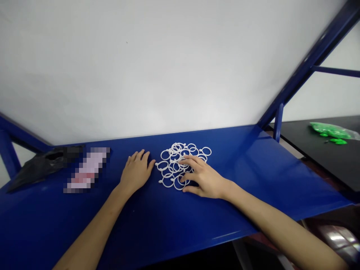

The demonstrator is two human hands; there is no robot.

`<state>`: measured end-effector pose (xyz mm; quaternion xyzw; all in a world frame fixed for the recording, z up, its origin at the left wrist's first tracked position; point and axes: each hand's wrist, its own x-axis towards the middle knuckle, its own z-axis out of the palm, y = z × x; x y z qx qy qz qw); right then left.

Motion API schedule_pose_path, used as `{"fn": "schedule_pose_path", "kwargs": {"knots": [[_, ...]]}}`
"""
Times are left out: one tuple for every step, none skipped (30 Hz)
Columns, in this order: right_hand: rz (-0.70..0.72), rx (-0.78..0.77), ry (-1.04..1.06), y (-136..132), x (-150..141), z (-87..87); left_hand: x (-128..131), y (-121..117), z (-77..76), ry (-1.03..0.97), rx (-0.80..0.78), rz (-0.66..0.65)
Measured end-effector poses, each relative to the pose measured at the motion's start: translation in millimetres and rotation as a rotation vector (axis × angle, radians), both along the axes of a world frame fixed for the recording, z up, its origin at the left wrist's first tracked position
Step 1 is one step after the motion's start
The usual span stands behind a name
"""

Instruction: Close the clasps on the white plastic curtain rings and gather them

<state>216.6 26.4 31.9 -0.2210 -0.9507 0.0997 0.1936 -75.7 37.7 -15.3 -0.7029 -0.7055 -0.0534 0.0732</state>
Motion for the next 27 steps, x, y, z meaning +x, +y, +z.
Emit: {"fn": "schedule_pose_path", "kwargs": {"knots": [[0.006, 0.005, -0.005, 0, 0, -0.4, 0, 0, 0.0, -0.001, 0.002, 0.0], [0.012, 0.008, -0.008, 1, 0, -0.7, 0, 0, 0.1, -0.002, 0.002, 0.0], [0.017, 0.011, -0.008, 1, 0, -0.9, 0, 0, 0.2, -0.003, 0.0, -0.001], [0.022, 0.013, -0.008, 1, 0, -1.1, 0, 0, 0.3, -0.004, -0.001, -0.001], [0.027, 0.015, -0.008, 1, -1, -1.3, 0, 0, 0.4, -0.005, -0.001, -0.002], [0.03, 0.018, -0.008, 1, -1, -1.3, 0, -1, 0.5, -0.006, 0.001, -0.004], [0.031, 0.02, -0.01, 1, -1, -1.2, 0, -1, 0.6, -0.009, 0.004, -0.007], [0.03, 0.022, -0.013, 1, -1, -1.1, 1, -1, 0.5, -0.012, 0.008, -0.01], [0.027, 0.024, -0.017, 1, -2, -0.9, 1, -2, 0.4, -0.015, 0.011, -0.013], [0.023, 0.024, -0.022, 0, -2, -0.7, 1, -2, 0.2, -0.018, 0.013, -0.016], [0.02, 0.023, -0.027, 0, -2, -0.5, 1, -2, -0.1, -0.02, 0.016, -0.02], [0.018, 0.023, -0.031, 0, -2, -0.4, 1, -3, -0.4, -0.022, 0.019, -0.022], [0.017, 0.024, -0.034, -1, -2, -0.3, 1, -3, -0.7, -0.023, 0.024, -0.023], [0.018, 0.026, -0.036, -1, -2, -0.2, 1, -3, -0.9, -0.021, 0.028, -0.022], [0.022, 0.029, -0.037, -1, -2, 0.0, 1, -3, -1.0, -0.018, 0.03, -0.021], [0.027, 0.032, -0.035, -2, -3, 0.3, 0, -3, -0.9, -0.013, 0.029, -0.019], [0.033, 0.033, -0.031, -2, -3, 0.7, 0, -3, -0.5, -0.008, 0.024, -0.018], [0.039, 0.033, -0.024, -3, -3, 1.3, 0, -3, 0.2, -0.006, 0.017, -0.017], [0.043, 0.032, -0.016, -4, -3, 1.9, 1, -4, 1.3, -0.009, 0.008, -0.018], [0.045, 0.03, -0.005, -4, -3, 2.5, 1, -4, 2.9, -0.018, 0.002, -0.02], [0.045, 0.03, 0.009, -5, -3, 2.8, 2, -5, 4.9, -0.033, -0.002, -0.025], [0.044, 0.034, 0.021, -6, -2, 2.8, 3, -6, 7.4, -0.054, 0.003, -0.037], [0.042, 0.043, 0.034, -6, -2, 2.4, 5, -7, 10.4, -0.08, 0.018, -0.054], [0.037, 0.056, 0.047, -6, -2, 1.6, 7, -8, 13.9, -0.109, 0.047, -0.075], [0.032, 0.069, 0.057, -6, -2, 0.6, 9, -10, 17.7, -0.137, 0.091, -0.102], [0.024, 0.077, 0.066, -6, -3, -0.6, 12, -13, 21.7, -0.166, 0.146, -0.133], [0.017, 0.079, 0.075, -6, -3, -1.8, 16, -15, 25.9, -0.195, 0.204, -0.17]]}}
